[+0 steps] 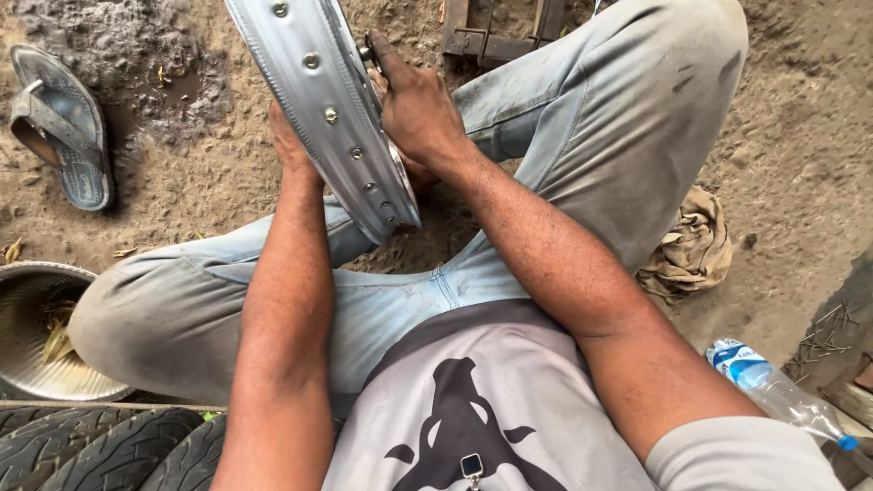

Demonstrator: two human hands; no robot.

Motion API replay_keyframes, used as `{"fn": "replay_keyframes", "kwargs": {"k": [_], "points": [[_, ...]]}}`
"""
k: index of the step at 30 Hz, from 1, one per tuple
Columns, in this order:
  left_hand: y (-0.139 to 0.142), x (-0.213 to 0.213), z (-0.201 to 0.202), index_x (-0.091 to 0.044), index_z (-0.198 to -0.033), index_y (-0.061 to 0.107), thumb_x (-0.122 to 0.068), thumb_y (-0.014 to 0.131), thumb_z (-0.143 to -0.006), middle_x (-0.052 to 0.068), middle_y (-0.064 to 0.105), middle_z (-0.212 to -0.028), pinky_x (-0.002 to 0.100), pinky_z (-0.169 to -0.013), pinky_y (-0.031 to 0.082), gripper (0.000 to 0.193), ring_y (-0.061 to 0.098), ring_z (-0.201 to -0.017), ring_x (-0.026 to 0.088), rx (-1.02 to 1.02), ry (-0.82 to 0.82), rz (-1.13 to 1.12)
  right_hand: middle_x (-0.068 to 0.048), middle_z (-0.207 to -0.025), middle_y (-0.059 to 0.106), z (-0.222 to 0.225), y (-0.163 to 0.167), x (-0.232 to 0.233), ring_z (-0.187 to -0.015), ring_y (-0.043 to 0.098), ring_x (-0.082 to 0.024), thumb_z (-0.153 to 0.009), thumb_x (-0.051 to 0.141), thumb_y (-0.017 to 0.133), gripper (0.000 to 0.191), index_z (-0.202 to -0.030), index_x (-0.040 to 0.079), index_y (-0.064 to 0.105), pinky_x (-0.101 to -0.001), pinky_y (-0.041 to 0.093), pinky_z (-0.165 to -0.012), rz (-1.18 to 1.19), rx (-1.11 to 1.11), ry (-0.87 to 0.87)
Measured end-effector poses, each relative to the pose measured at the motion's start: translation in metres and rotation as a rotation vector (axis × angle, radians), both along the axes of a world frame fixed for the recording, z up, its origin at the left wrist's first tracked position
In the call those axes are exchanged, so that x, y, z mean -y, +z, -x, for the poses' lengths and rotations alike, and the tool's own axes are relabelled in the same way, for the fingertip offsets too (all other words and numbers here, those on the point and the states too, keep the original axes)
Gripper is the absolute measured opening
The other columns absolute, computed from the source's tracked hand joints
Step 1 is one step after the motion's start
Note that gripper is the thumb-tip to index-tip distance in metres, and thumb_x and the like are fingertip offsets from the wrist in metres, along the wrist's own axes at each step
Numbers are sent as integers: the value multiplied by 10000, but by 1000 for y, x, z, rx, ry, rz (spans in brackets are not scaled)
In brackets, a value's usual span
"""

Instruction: The person sits on the ground and works on a bicycle wheel, using a wrench to tighten the axle nuts and spinning the wheel to check alignment. The person repeatedly adjusts the wheel and uses the wrench to secure the axle.

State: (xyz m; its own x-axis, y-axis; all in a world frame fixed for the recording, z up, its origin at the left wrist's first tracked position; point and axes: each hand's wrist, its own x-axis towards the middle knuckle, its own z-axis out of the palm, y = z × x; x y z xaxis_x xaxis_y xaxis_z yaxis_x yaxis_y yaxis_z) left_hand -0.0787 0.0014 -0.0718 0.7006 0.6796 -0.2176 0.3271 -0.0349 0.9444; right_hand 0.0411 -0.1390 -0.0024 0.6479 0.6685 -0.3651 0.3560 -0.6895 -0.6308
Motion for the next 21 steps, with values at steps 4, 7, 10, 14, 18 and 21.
{"fn": "replay_keyframes", "kwargs": {"k": [4, 7, 10, 14, 18, 21], "points": [[-9, -8, 2, -111, -996, 666, -648, 319, -1026, 45, 758, -855, 312, -599, 664, 640, 786, -752, 158, 30, 14, 83, -33, -695, 623, -4, 5, -9, -537, 552, -122, -998, 18, 480, 650, -1617, 88, 294, -288, 624, -558, 14, -4, 22], [-14, -13, 5, -119, -975, 658, -701, 319, -994, 46, 750, -843, 320, -590, 665, 674, 779, -743, 157, 47, 18, 104, -93, -852, 717, -7, -9, -18, -652, 677, -138, -967, -19, 477, 642, -1589, 59, 342, -344, 651, -740, -13, 36, 45], [-18, -16, 7, -128, -953, 650, -755, 319, -962, 48, 743, -831, 329, -581, 667, 709, 771, -733, 156, 59, 24, 112, -141, -1127, 737, -14, -20, -27, -904, 757, -190, -888, -27, 527, 667, -1545, 51, 438, -392, 629, -875, -203, 322, 103], [-21, -20, 8, -138, -925, 640, -826, 319, -919, 49, 733, -815, 340, -568, 669, 759, 761, -721, 155, 68, 27, 132, -225, -1373, 661, -19, -16, -36, -1082, 716, -226, -906, -104, 534, 634, -1525, 7, 454, -387, 611, -927, -203, 137, 81], [-21, -22, 8, -149, -896, 629, -898, 319, -877, 50, 723, -800, 351, -556, 672, 810, 751, -708, 154, 81, 26, 147, -199, -1147, 691, -27, 21, -48, -582, 750, -185, -845, -111, 508, 658, -1481, 49, 442, -323, 619, -483, 121, -216, -51], [-16, -23, 4, -158, -875, 621, -951, 319, -845, 51, 715, -788, 359, -547, 674, 850, 744, -698, 153, 86, 34, 170, -183, -870, 749, -35, 51, -57, -534, 721, -183, -891, -38, 571, 570, -1448, 53, 491, -321, 600, -428, 182, -278, -23]]}}
